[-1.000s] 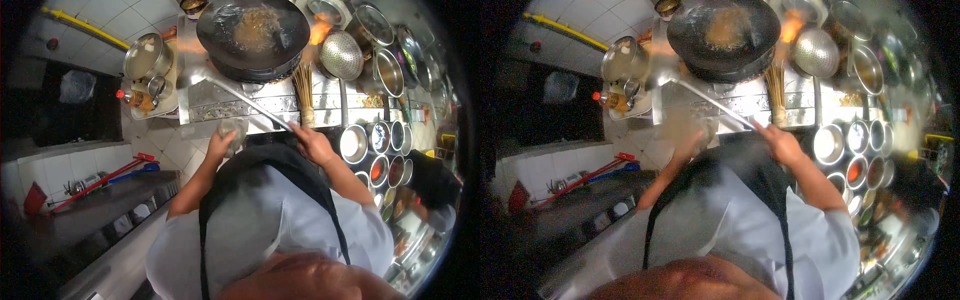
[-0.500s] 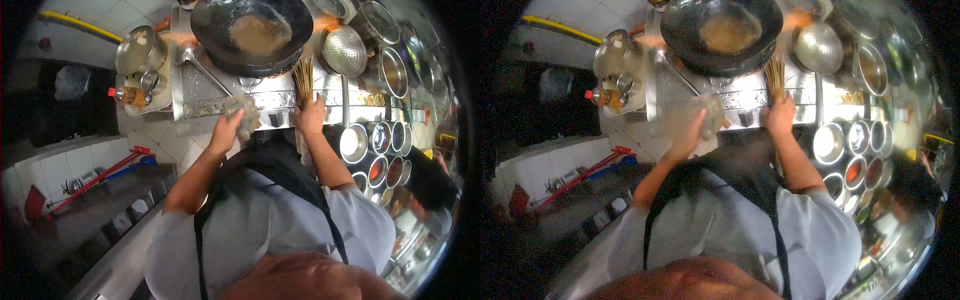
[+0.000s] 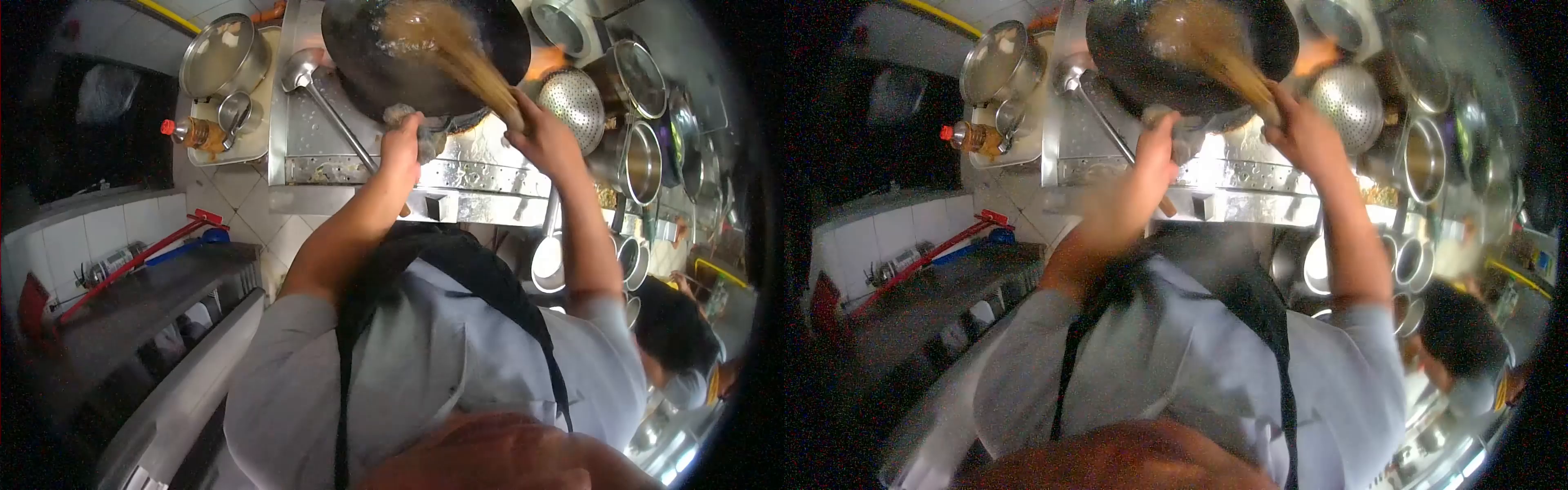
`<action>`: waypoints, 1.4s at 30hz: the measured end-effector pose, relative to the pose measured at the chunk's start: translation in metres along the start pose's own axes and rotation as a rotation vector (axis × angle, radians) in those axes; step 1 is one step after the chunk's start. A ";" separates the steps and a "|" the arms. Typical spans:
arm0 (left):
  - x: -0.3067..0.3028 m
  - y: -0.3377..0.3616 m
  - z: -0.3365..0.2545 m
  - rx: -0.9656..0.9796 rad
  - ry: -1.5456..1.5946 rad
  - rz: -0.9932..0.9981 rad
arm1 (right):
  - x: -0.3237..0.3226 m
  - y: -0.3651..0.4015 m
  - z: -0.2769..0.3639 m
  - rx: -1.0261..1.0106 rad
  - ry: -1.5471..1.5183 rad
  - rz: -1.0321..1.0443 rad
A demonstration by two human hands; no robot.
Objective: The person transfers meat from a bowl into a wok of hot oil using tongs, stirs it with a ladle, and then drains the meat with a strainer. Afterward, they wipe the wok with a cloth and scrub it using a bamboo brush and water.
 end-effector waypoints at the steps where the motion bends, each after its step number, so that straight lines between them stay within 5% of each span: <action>1: 0.003 0.005 0.000 0.007 0.007 -0.001 | -0.014 -0.024 0.011 -0.129 0.186 0.080; 3: 0.004 0.018 -0.002 0.106 -0.015 0.045 | 0.015 -0.082 0.018 -0.364 0.397 0.422; 5: 0.003 0.018 -0.007 0.176 -0.053 0.028 | 0.057 -0.148 0.034 -0.564 0.480 0.319; 10: -0.012 -0.002 -0.002 0.137 -0.055 0.007 | 0.049 -0.208 0.090 -0.385 0.081 0.247; 12: -0.012 0.006 -0.002 0.135 -0.047 0.049 | 0.018 -0.166 0.075 -0.687 0.184 0.240; 14: 0.000 0.012 -0.006 0.090 -0.002 0.083 | 0.012 -0.157 0.038 -0.557 0.292 0.534; 17: 0.018 0.043 -0.025 -0.023 -0.257 -0.059 | 0.024 -0.199 0.005 -0.481 0.619 0.295; 18: 0.005 0.038 -0.021 0.483 -0.622 0.354 | 0.015 -0.211 0.014 -0.448 0.551 0.167; 19: 0.011 0.042 -0.022 0.484 -0.626 0.352 | 0.017 -0.219 0.031 -0.449 0.546 0.166; 21: 0.022 0.049 -0.022 0.264 -0.065 0.180 | 0.017 -0.235 0.062 -0.291 0.475 0.016; 25: 0.030 0.053 -0.030 0.277 -0.030 0.230 | 0.046 -0.186 0.069 -0.438 0.470 0.231; 27: 0.010 0.031 -0.018 -0.016 -0.001 0.112 | 0.037 -0.173 0.043 -0.531 0.518 0.284; 31: 0.018 0.044 -0.024 0.009 -0.002 0.102 | 0.032 -0.236 0.000 -0.343 0.649 0.216; 33: 0.024 0.058 -0.033 0.223 -0.201 0.179 | 0.035 -0.260 0.040 -0.206 0.539 0.089; 36: 0.021 0.050 -0.029 0.068 -0.084 0.040 | 0.079 -0.249 0.086 -0.228 0.277 -0.010; 37: 0.016 0.043 -0.028 0.059 -0.085 0.039 | 0.085 -0.235 0.100 -0.325 0.387 0.203; 40: -0.006 0.019 -0.017 0.033 -0.237 -0.011 | 0.070 -0.177 0.079 -0.479 0.260 0.327; 42: 0.000 0.019 -0.016 -0.046 -0.123 0.101 | -0.004 -0.136 0.068 -0.564 0.227 0.525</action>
Point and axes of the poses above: each hand's wrist, its own y-axis away from the middle knuckle, its own x-axis out of the palm, z = x × y, the point moved 4 cm from there along -y, towards the middle knuckle, and after that the axes turned 14 degrees about y, right-handed, at the moved point
